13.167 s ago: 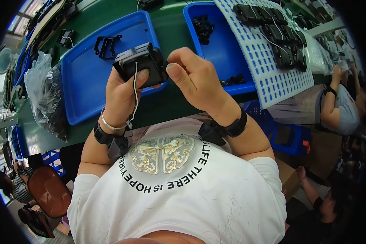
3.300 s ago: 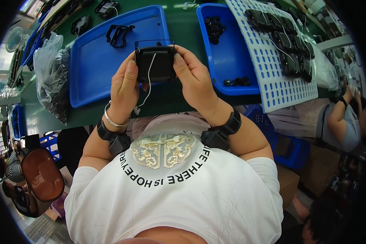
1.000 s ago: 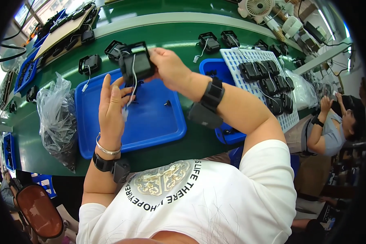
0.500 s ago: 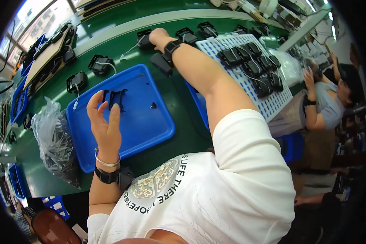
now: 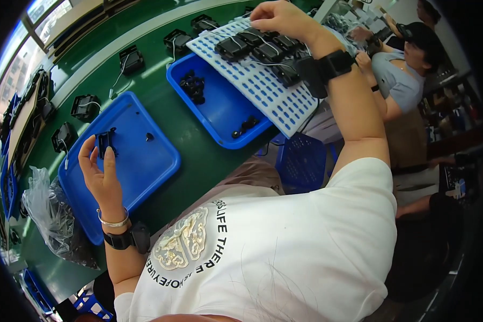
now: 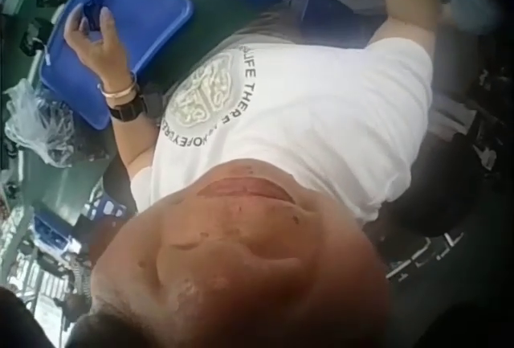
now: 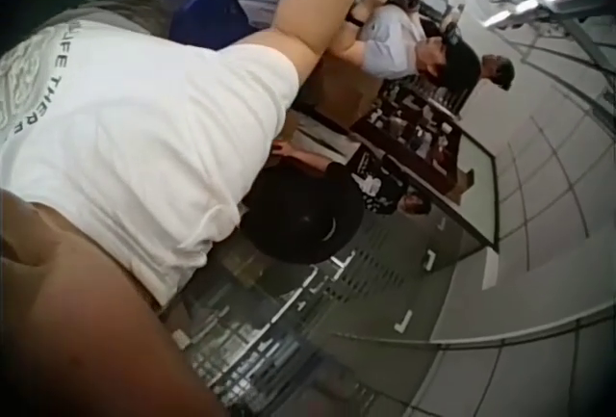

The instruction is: Assembling small electronic or plastic components at a manual workstation and sorting them into boxes.

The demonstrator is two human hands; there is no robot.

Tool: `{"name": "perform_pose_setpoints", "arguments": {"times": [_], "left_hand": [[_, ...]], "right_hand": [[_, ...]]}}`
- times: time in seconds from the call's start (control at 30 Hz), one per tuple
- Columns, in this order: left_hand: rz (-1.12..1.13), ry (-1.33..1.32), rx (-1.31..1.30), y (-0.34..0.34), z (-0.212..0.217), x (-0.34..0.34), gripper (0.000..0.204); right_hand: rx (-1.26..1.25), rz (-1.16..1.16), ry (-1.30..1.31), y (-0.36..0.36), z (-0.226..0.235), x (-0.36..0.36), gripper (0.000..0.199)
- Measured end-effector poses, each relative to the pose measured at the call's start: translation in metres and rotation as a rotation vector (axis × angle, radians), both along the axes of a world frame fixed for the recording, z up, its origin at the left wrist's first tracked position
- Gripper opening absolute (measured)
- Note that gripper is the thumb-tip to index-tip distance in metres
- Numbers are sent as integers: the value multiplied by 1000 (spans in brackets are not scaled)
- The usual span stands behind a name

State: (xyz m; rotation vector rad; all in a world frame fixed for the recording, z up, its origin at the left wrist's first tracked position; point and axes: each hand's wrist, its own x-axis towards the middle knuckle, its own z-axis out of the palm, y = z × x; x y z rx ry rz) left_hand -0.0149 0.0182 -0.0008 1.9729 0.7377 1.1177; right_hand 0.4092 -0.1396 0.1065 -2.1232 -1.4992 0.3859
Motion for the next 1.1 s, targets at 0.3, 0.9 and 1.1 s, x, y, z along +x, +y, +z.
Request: {"name": "perform_pose_setpoints", "arguments": {"times": [0.3, 0.9, 1.1], "left_hand": [[-65, 33, -31, -6, -16, 1, 31], [-93, 40, -153, -13, -18, 3, 28], [-113, 48, -142, -14, -17, 2, 27]], "right_hand": [[43, -560, -88, -155, -53, 71, 35], [-164, -556, -144, -87, -78, 169, 45], [-213, -623, -218, -71, -73, 150, 49]]}}
